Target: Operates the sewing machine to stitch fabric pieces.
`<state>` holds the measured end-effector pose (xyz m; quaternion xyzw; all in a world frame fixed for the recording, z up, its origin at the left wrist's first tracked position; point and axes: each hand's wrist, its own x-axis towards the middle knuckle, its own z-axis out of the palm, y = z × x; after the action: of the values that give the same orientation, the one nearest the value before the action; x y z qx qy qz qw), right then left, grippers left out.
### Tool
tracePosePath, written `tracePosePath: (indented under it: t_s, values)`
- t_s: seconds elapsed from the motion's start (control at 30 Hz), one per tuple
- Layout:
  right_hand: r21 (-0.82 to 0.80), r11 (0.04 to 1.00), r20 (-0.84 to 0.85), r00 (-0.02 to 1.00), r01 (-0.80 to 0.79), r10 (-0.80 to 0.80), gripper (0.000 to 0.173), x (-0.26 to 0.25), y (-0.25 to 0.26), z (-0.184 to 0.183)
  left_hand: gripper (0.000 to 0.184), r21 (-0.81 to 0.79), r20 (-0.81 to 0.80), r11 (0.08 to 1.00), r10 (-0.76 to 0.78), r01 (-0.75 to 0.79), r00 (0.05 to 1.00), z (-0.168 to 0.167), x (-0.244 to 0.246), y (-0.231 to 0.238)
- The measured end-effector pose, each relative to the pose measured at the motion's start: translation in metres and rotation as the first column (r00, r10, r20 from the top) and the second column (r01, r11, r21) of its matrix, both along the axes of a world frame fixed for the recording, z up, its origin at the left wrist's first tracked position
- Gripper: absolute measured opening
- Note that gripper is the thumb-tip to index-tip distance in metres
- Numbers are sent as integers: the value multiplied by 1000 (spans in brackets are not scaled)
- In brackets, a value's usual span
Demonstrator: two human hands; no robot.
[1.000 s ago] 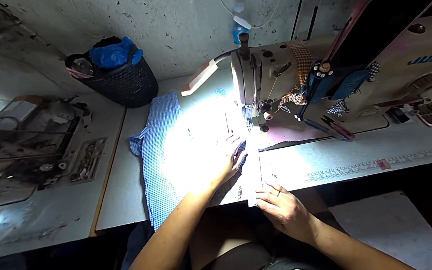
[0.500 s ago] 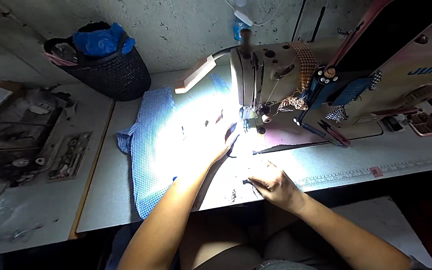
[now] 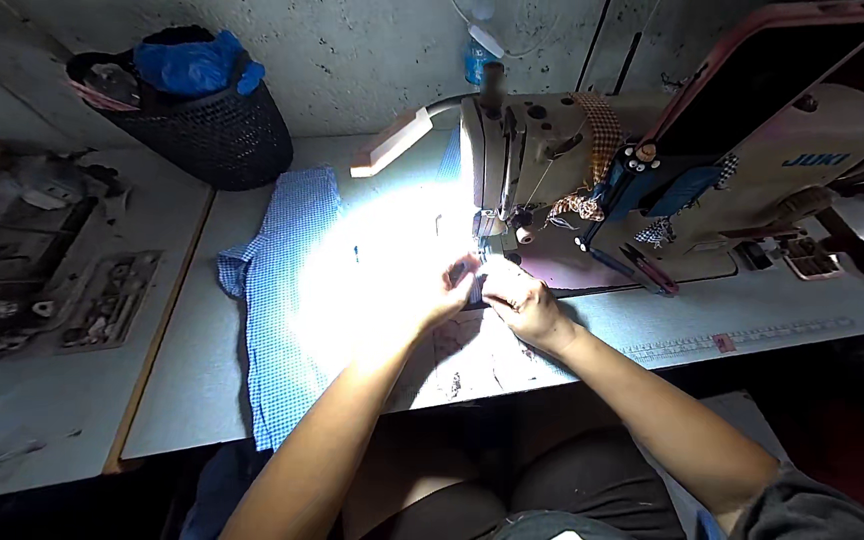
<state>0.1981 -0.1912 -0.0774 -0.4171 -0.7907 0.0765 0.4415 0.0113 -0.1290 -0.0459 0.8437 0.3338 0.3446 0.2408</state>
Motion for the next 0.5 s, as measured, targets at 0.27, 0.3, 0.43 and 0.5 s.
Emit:
tracePosePath:
  t_s: [0.27,0.3,0.43,0.5]
  values:
    - [-2,998,0,998,64,-64,14,-5,13,2,17,-21,-24,999,-50,49,998,-26,-6,-15]
    - [-19,997,7,997,76,-76,14,-6,11,2,18,31,-58,999,-40,42,998,-25,-5,-12]
    - [-109,989,102,991,96,-85,26,7,-10,10,22,111,-139,993,-24,39,990,-23,-3,-1]
    - [-104,973,125,973,207,-194,24,27,-29,19,23,104,-182,994,-5,25,983,-16,-2,3]
